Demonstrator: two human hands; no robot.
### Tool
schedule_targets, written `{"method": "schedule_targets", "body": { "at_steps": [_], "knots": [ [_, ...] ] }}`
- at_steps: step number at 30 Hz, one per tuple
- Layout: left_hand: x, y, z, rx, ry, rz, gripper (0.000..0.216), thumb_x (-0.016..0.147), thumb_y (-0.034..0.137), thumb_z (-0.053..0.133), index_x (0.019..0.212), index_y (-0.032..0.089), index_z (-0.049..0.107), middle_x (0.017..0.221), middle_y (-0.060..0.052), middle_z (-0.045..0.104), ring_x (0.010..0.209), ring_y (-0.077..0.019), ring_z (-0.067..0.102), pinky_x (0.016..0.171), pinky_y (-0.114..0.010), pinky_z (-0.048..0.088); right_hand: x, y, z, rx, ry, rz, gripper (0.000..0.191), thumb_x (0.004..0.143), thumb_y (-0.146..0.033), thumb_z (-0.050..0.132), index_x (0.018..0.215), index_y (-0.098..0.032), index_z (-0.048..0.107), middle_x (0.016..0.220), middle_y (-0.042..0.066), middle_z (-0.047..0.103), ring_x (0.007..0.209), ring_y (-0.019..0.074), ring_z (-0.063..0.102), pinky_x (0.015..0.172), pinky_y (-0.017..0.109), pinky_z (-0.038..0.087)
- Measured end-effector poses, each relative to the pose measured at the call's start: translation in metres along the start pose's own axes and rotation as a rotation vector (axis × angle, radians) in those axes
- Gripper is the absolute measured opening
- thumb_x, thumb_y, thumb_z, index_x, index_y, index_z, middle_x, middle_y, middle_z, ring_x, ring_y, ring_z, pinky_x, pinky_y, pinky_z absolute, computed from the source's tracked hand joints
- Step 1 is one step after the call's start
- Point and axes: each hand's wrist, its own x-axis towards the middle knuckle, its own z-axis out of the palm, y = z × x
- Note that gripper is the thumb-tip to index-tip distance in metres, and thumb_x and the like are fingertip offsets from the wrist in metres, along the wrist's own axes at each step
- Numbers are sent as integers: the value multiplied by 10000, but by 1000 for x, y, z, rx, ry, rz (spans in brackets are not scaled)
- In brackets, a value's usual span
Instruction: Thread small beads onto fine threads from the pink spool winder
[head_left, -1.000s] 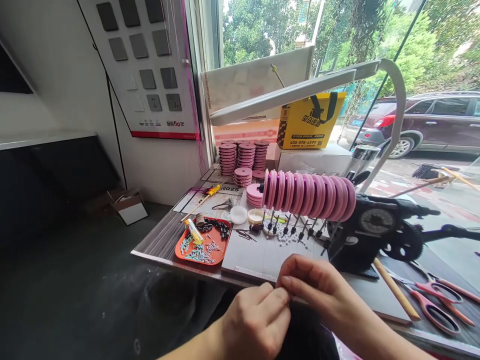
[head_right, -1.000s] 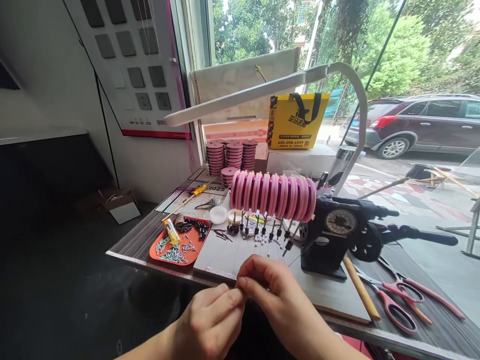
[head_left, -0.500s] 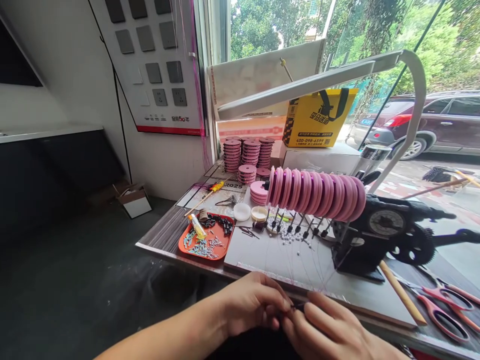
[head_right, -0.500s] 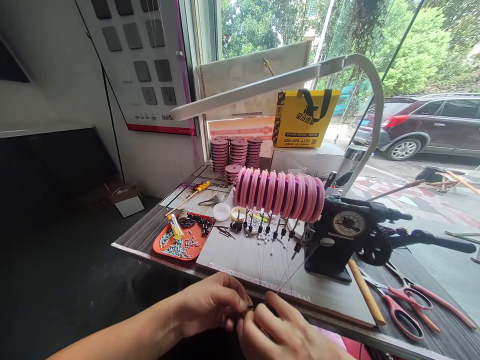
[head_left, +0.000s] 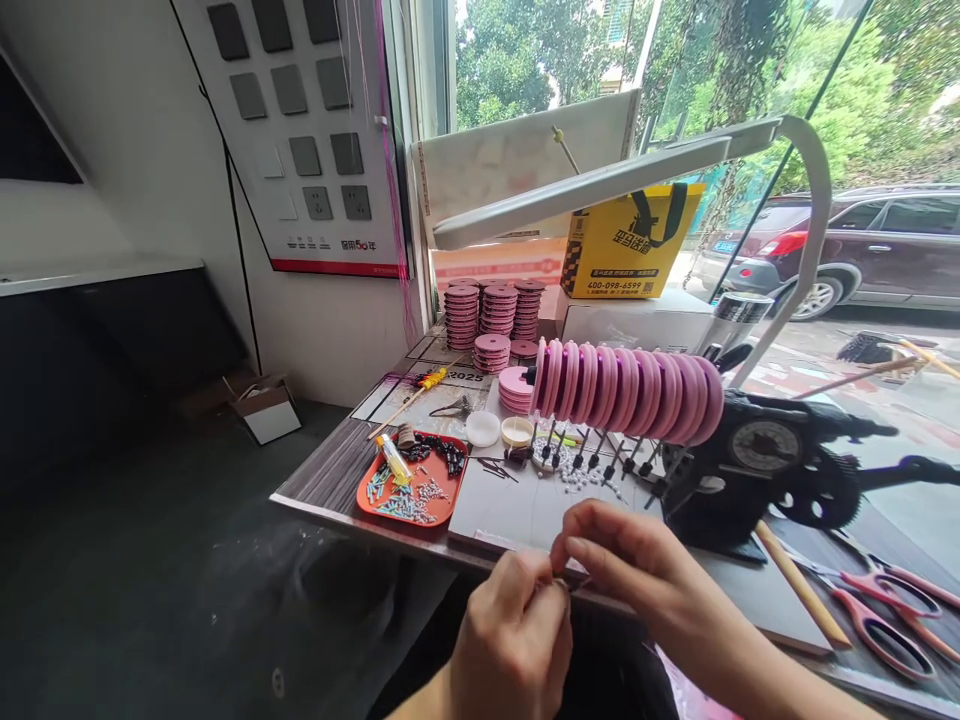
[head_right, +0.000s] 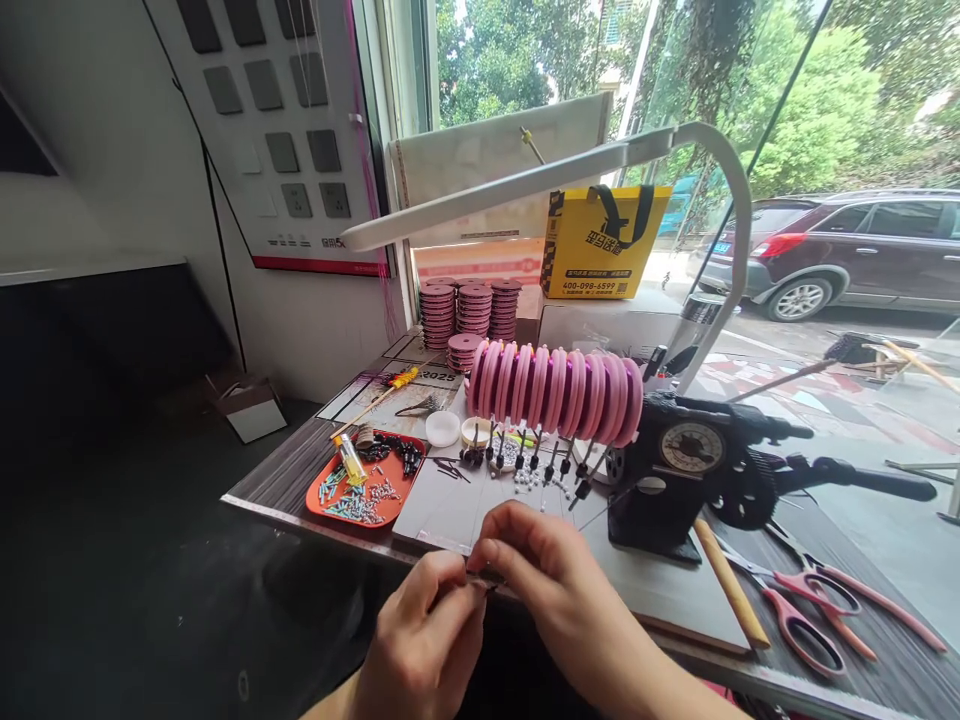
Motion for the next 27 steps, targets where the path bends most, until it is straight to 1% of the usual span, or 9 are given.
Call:
{"method": "schedule_targets", "body": {
  "at_steps": [4,7,9,10,12,14,16,20,27],
  "knots": [
    [3,-9,-2,137,-49,337,167,751,-3,479,816,33,629,820,-143,652,613,-178,535,554,-285,477,8,-3,0,48,-37,32,423,750,-545,579,692,-141,466,634,-28,427,601,87,358,549,193,317],
    [9,-11,-6,73,-145,363,164,751,-8,485,798,41,634,776,-132,667,599,-169,524,524,-271,460,6,2,0,-39,-36,-14,351,809,-471,531,689,-148,462,634,-23,433,608,93,368,553,200,324],
    [13,-10,-8,-87,-210,177,179,751,4,469,737,83,629,732,-106,652,619,-157,530,544,-253,451,0,7,-1,-193,-8,-99,266,867,-378,475,715,-160,461,655,-18,463,615,96,396,564,198,347],
    [15,-10,-9,-198,-255,7,181,740,13,471,705,103,624,718,-88,642,633,-149,535,561,-243,443,-3,9,-2,-289,7,-181,209,885,-323,457,746,-167,461,698,-8,495,626,95,420,575,194,364],
    [20,-9,-9,-482,-370,-446,139,694,59,502,630,130,603,661,-41,608,602,-123,525,545,-226,409,-11,15,-4,-546,-15,-433,115,900,-209,419,800,-177,466,810,19,545,661,98,470,600,194,396],
    [24,-11,-6,-772,-487,-905,59,616,115,550,572,135,585,576,5,556,514,-98,485,498,-221,371,-18,20,-5,-868,-74,-725,179,905,-129,365,790,-174,495,785,28,554,626,108,482,562,211,398],
    [28,-14,-2,-973,-578,-1176,27,539,154,574,541,128,583,502,29,520,445,-85,452,468,-221,353,-23,28,-6,-1131,-80,-942,274,912,-87,321,766,-154,543,647,14,526,545,119,456,504,242,367],
    [29,-23,5,-1098,-697,-1321,82,467,192,595,500,118,584,400,37,482,404,-80,440,445,-205,340,-24,41,-4,-1294,45,-1154,342,922,-38,283,828,-91,608,637,3,563,514,112,444,599,291,392],
    [31,-27,6,-1166,-770,-1426,114,413,196,638,488,120,596,357,60,446,369,-52,382,444,-181,364,-23,38,-2,-1256,76,-1142,323,926,-54,323,793,-104,614,574,-14,542,499,102,469,535,275,387]
  ]
}}
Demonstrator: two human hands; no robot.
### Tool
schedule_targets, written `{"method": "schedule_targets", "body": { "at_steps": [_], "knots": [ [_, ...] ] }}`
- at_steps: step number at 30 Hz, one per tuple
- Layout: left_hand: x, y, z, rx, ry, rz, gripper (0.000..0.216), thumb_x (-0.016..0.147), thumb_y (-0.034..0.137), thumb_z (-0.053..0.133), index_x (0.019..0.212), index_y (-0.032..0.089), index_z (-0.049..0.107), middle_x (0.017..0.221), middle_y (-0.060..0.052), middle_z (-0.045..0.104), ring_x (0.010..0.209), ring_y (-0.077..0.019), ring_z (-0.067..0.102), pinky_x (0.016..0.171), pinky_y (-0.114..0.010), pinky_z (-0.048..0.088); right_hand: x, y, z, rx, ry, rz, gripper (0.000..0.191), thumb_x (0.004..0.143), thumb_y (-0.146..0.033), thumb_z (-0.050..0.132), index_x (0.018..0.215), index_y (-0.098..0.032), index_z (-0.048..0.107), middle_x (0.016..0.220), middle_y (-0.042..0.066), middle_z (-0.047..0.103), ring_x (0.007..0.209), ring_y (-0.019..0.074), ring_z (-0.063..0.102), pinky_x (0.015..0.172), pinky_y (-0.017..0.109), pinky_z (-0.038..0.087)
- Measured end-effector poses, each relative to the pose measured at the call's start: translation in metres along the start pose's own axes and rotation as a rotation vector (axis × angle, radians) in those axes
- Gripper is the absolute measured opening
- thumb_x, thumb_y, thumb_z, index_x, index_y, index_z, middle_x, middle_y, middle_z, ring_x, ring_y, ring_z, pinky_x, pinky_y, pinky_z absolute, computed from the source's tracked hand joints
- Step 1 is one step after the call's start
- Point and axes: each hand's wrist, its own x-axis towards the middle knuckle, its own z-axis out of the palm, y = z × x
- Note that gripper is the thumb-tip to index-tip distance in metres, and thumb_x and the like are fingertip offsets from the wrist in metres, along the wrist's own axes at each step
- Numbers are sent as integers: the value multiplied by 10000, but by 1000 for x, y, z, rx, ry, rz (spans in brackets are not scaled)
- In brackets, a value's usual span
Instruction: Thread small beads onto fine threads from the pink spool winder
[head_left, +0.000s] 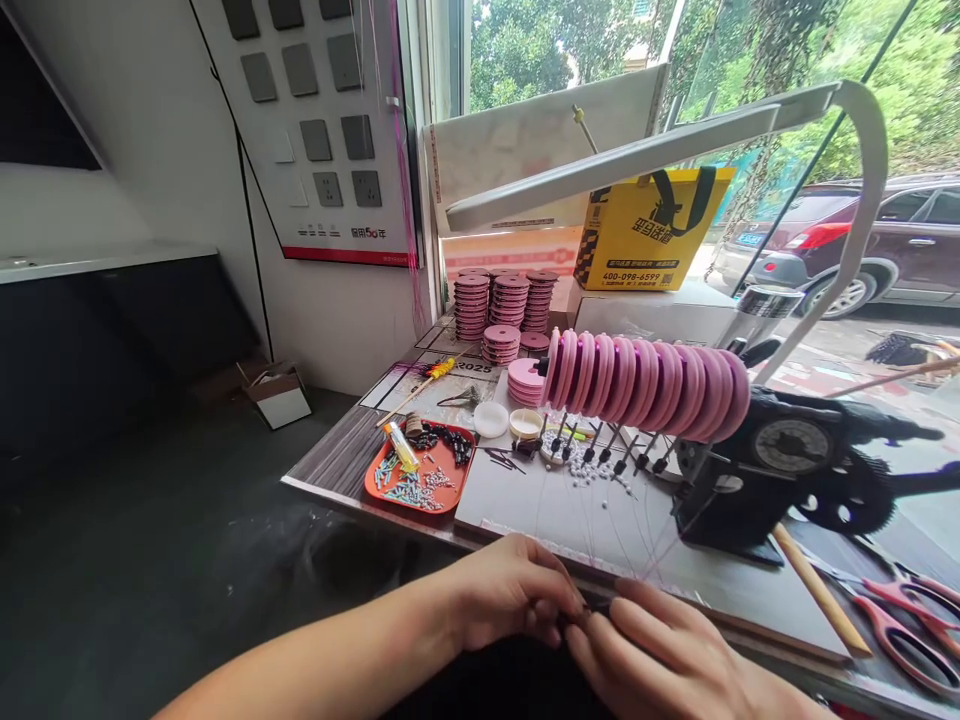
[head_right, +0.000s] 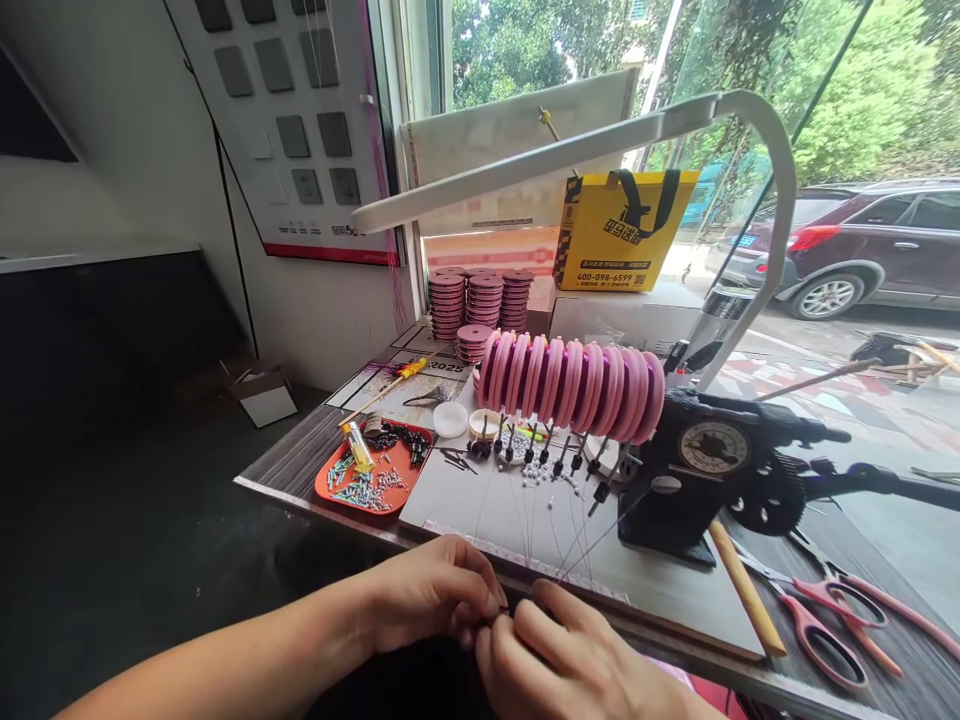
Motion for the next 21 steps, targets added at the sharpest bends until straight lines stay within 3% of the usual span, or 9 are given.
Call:
{"method": "schedule_targets", "body": {
  "at_steps": [4,9,13,16,21],
  "knots": [
    [-1,2,1,-20,-30,-31,117,394,187,645,477,125,590,372,57,467,377,-48,378,443,-176,371,1,-1,-1,-20,20,-18,371,938,-28,272,815,-102,614,614,-24,598,504,84,516,649,282,437],
    [-1,2,3,-2,-62,-34,118,405,208,631,480,133,577,371,64,433,382,-51,372,446,-184,356,1,-2,4,-1,-31,-26,407,925,-12,249,758,-117,605,573,-15,588,450,94,489,573,291,427],
    [-7,1,4,107,10,102,97,460,213,610,508,139,570,444,48,469,415,-74,405,478,-227,363,4,-1,0,72,-33,2,391,945,-61,242,793,-138,594,564,-16,588,473,108,501,516,275,407],
    [-14,-2,7,252,90,292,21,536,153,582,552,142,575,580,19,526,504,-96,462,515,-240,349,10,1,-6,360,-30,196,278,956,-183,340,776,-166,552,616,-4,607,522,107,487,476,218,388],
    [-19,-22,14,411,329,679,163,729,246,581,610,143,540,785,-26,505,585,-98,461,499,-225,365,21,5,-11,797,-144,760,234,920,-291,434,768,-166,561,676,-1,583,623,95,533,572,170,406]
  ]
}}
